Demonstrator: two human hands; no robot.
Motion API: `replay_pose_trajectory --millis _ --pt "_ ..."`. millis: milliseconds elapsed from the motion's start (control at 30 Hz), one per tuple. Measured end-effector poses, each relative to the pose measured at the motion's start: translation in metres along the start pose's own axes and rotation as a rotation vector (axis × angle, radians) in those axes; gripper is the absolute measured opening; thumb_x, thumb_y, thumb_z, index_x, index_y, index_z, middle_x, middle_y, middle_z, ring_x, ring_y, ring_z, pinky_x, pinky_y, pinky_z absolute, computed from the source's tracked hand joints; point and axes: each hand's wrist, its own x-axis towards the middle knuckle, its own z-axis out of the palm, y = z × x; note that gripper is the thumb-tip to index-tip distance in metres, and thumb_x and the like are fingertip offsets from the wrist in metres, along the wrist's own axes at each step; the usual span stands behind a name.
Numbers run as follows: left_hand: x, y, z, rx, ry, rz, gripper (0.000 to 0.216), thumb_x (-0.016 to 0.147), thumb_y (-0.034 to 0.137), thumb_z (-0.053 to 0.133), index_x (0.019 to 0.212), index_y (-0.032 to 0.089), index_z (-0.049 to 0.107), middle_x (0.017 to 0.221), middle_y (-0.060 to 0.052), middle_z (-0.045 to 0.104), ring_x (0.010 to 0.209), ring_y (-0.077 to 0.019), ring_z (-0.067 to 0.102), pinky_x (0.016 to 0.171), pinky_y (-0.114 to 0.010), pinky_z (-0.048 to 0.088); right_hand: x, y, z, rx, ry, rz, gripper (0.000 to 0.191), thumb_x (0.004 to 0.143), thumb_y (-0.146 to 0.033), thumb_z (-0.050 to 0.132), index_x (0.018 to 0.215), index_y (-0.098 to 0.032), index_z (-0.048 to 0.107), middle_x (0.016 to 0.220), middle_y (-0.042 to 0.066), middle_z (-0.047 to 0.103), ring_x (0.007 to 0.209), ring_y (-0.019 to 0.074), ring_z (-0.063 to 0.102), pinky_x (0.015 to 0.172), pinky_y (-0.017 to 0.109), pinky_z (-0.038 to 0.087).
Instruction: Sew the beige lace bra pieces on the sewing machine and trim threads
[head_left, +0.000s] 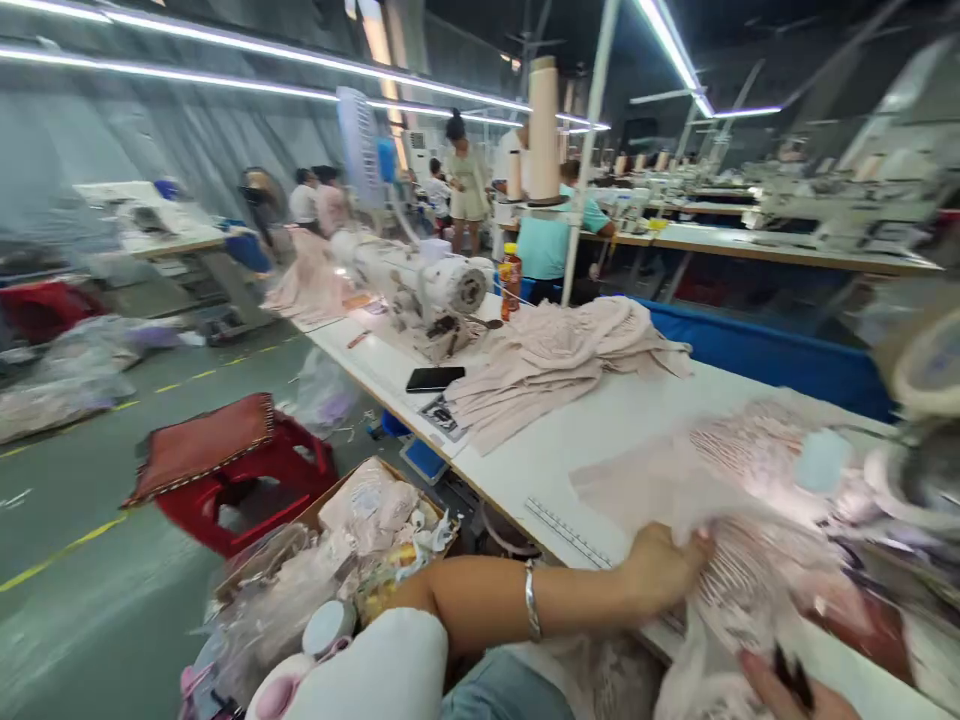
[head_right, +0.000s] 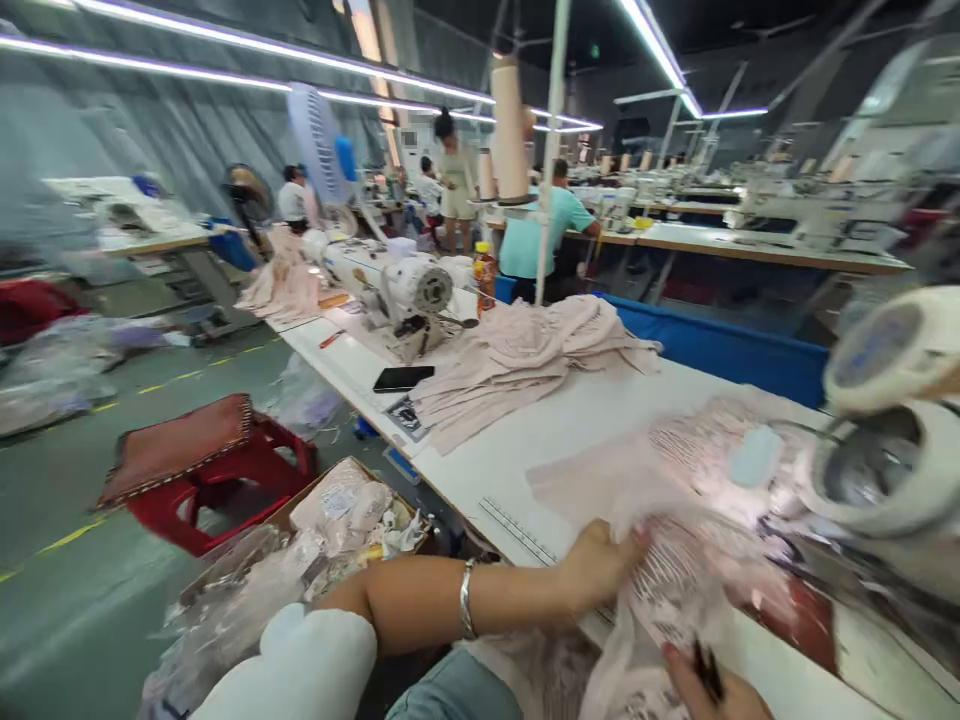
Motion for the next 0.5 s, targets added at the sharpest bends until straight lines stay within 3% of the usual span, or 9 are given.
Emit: replay_pose_trajectory --millis 33,100,167,200,233,300,367,433,500 --pt "0.004 0.005 -0.001 -0.013 -0.053 -0.017 0.042 0.084 0.041 0.064 0.103 0.004 0.071 0.088 -0.014 0.07 0.09 -0.0299 0.066 0.084 -0.04 0.056 -0.008 0.007 -0.012 0.006 -0.004 0.033 0.056 0.09 -0.069 0.039 0.06 -0.025 0.058 0.062 0.007 0.062 0.067 0.0261 0.063 0.059 0.032 0.05" --pt "0.02 0.018 -0.01 -0.024 -0.157 -0.023 0.043 0.077 0.03 0.071 0.112 0.004 0.067 0.09 -0.013 0.07 0.085 -0.0266 0.067 0.08 -0.037 0.058 -0.019 0.014 -0.032 0.031 -0.137 0.008 0.054 0.085 -0.068 0.039 0.054 -0.024 0.047 0.056 0.006 0.059 0.058 0.0241 0.059 0.055 0.031 0.046" --pt "0.043 0.033 -0.025 -0.022 -0.199 0.027 0.06 0.075 0.017 0.071 0.133 0.012 0.055 0.102 -0.008 0.069 0.089 -0.0217 0.067 0.086 -0.034 0.056 -0.022 0.016 -0.045 -0.02 -0.105 -0.004 0.051 0.087 -0.062 0.038 0.054 -0.024 0.043 0.053 0.006 0.057 0.056 0.0228 0.057 0.056 0.031 0.043" --pt "0.055 0.04 -0.034 0.02 -0.137 0.075 0.067 0.077 0.012 0.067 0.14 0.015 0.048 0.103 -0.007 0.068 0.087 -0.0208 0.067 0.085 -0.035 0.057 -0.023 0.016 -0.049 -0.035 -0.072 -0.011 0.046 0.088 -0.058 0.038 0.058 -0.024 0.045 0.054 0.005 0.058 0.055 0.022 0.057 0.055 0.03 0.041" --pt "0.065 0.045 -0.043 0.21 -0.003 0.181 0.07 0.077 0.01 0.066 0.144 0.014 0.043 0.1 -0.008 0.068 0.082 -0.0214 0.067 0.081 -0.037 0.058 -0.023 0.018 -0.053 -0.063 -0.051 -0.017 0.042 0.089 -0.053 0.037 0.061 -0.023 0.047 0.054 0.005 0.057 0.054 0.0214 0.056 0.054 0.03 0.039" --pt "0.077 0.051 -0.058 0.301 0.156 0.272 0.078 0.078 0.004 0.062 0.149 0.014 0.033 0.12 -0.014 0.059 0.098 -0.0252 0.064 0.094 -0.048 0.053 -0.023 0.02 -0.058 -0.115 -0.06 -0.031 0.036 0.091 -0.045 0.037 0.07 -0.023 0.055 0.058 0.004 0.059 0.053 0.0211 0.056 0.054 0.029 0.038" --pt "0.078 0.047 -0.061 0.483 0.253 0.488 0.07 0.078 -0.002 0.058 0.143 0.014 0.039 0.135 -0.018 0.047 0.118 -0.0292 0.054 0.106 -0.054 0.042 -0.022 0.022 -0.064 -0.167 -0.118 -0.043 0.031 0.093 -0.037 0.039 0.079 -0.022 0.063 0.064 0.006 0.064 0.058 0.0223 0.06 0.056 0.029 0.038" --pt "0.07 0.035 -0.049 0.788 0.082 0.823 0.053 0.081 -0.003 0.055 0.131 0.016 0.052 0.137 -0.018 0.047 0.124 -0.03 0.05 0.108 -0.054 0.04 -0.019 0.02 -0.078 -0.199 -0.201 -0.059 0.027 0.092 -0.032 0.044 0.084 -0.022 0.068 0.071 0.007 0.068 0.064 0.023 0.064 0.059 0.028 0.039" --pt "0.058 0.018 -0.025 1.05 -0.365 1.098 0.037 0.088 0.004 0.058 0.122 0.018 0.06 0.132 -0.015 0.054 0.121 -0.0279 0.054 0.105 -0.046 0.046 -0.011 0.016 -0.101 -0.214 -0.306 -0.089 0.024 0.091 -0.03 0.05 0.081 -0.022 0.069 0.073 0.007 0.069 0.066 0.0216 0.064 0.059 0.027 0.038"
